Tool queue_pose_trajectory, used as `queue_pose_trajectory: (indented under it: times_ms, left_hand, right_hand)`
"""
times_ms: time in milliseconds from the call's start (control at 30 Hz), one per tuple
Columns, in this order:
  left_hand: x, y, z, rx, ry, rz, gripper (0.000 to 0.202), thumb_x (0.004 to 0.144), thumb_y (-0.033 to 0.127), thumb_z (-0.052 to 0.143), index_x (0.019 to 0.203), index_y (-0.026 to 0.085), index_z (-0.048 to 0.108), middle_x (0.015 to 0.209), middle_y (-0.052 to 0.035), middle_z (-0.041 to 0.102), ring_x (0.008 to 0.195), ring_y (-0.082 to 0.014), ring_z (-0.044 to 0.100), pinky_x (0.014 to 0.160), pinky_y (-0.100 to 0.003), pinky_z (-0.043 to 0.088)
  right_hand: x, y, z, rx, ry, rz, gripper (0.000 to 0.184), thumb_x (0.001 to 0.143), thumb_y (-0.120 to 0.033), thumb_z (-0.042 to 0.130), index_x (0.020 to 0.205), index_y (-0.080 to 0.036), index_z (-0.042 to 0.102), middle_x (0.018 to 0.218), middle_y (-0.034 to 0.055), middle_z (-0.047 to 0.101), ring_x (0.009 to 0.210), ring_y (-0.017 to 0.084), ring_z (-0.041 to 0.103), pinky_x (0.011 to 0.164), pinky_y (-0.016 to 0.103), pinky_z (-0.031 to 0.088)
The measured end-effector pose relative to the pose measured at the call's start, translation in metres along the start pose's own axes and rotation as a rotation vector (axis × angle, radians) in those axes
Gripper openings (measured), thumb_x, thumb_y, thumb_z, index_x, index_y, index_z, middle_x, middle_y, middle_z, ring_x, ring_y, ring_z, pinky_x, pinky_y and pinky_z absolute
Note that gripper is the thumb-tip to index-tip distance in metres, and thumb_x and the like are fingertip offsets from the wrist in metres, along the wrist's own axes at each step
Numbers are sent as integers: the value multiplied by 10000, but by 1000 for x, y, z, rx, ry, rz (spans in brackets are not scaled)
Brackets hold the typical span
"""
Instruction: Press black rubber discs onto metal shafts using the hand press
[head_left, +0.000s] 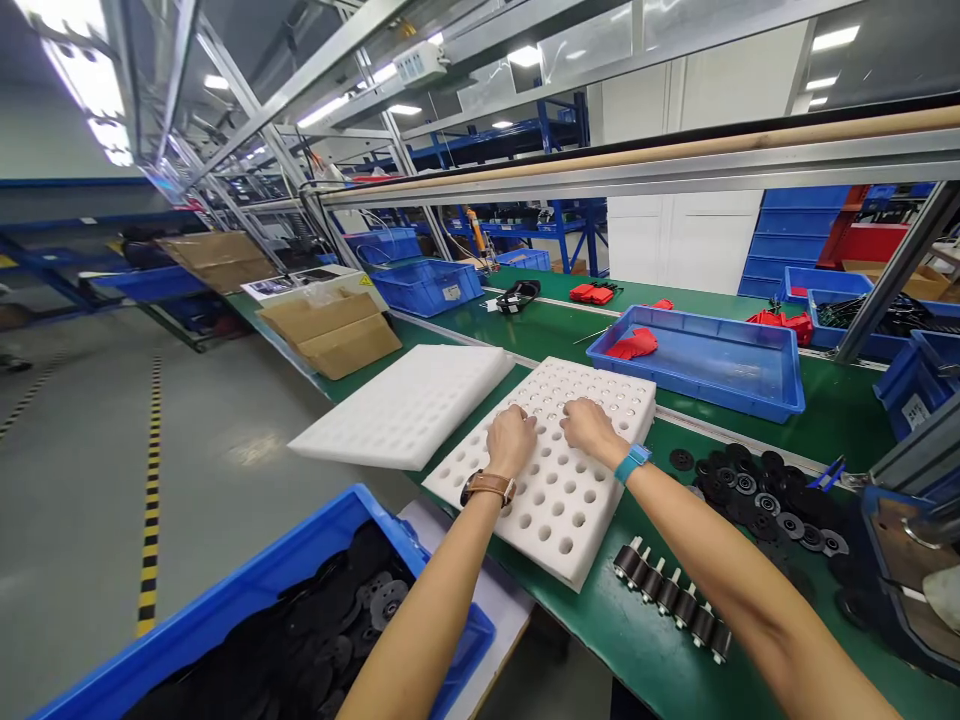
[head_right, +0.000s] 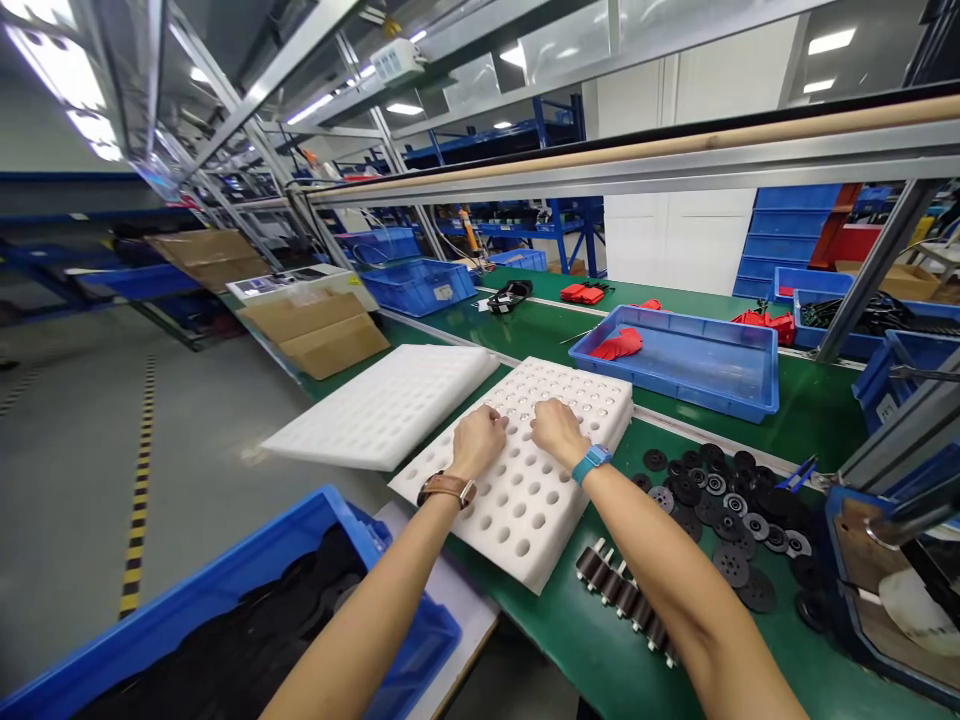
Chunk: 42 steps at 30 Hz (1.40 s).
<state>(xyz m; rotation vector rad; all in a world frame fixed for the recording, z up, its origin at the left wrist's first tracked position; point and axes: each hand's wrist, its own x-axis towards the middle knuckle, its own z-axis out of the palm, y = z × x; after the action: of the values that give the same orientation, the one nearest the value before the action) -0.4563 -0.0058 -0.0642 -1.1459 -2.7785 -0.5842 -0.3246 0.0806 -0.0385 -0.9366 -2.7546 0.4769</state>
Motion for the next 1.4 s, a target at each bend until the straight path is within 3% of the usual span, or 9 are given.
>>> queue_pose_trajectory:
  times_ms: [433,667,767,867,967,1067,1200,1300,1400]
  left_hand:
    - [-1,-10,28,-247,294,22,96,940,165,530,860,199,571,924,-131,695,909,-308,677,789,-400,492]
    - [-28,22,-15,-427,468,174,134,958,185,489,833,222,520,926,-124,688,932,-283,664,837,-400,499]
    - [-65,43,-39,-512,310,369,106,927,217,567,824,224,587,831,-42,729,817,-226,694,766,-330,519]
    - [-107,63,-54,-672,-266,557,177,951,248,547,789,221,613,731,-6,745,716,-195,709,681,-286,520]
    - [-139,83,-56,-565,-536,674,187,934,219,555,768,205,640,747,-20,755,722,-194,711,669,-277,501]
    - [-154,100,-44,-261,-638,787,200,924,197,572,761,198,689,802,-50,773,776,-221,723,667,-289,481]
    - [-161,117,-19,-82,-700,820,178,811,82,642,700,196,723,795,-99,782,826,-290,750,704,-331,517]
    - [-167,121,-8,-15,-700,793,170,767,45,674,704,189,740,795,-134,780,847,-329,763,731,-364,546]
    - [-168,115,-12,-16,-628,732,80,829,170,715,885,193,768,869,-148,787,902,-341,765,754,-375,556]
  right_hand:
    - [10,21,37,217,194,-116,261,1017,-349,655,1183,-148,655,1175,75,669,1026,213,673,907,421,582]
    - [-19,17,-14,494,506,-36,137,1044,-249,545,1011,-156,641,1052,54,690,1003,186,653,918,355,525]
    - [-65,35,-47,564,487,-2,162,1013,-228,507,910,-188,625,937,21,718,864,151,644,820,268,486]
    - [-129,63,-66,601,358,77,167,913,-233,590,756,-185,619,789,8,705,714,141,610,673,239,439]
    - [-190,90,-63,636,166,195,186,859,-233,602,686,-172,628,635,-1,653,557,123,546,531,223,369]
    - [-227,105,-37,675,-2,312,210,869,-282,598,698,-166,632,525,-19,584,465,117,510,454,208,339]
    - [-239,103,5,678,-157,398,245,892,-257,558,669,-176,619,514,-5,608,428,126,536,426,206,362]
    - [-237,97,20,603,-189,414,319,903,-230,542,590,-190,589,488,7,599,413,141,540,436,224,366]
    - [-232,97,17,476,-118,367,261,903,-224,562,669,-191,674,603,45,680,556,190,636,531,256,410]
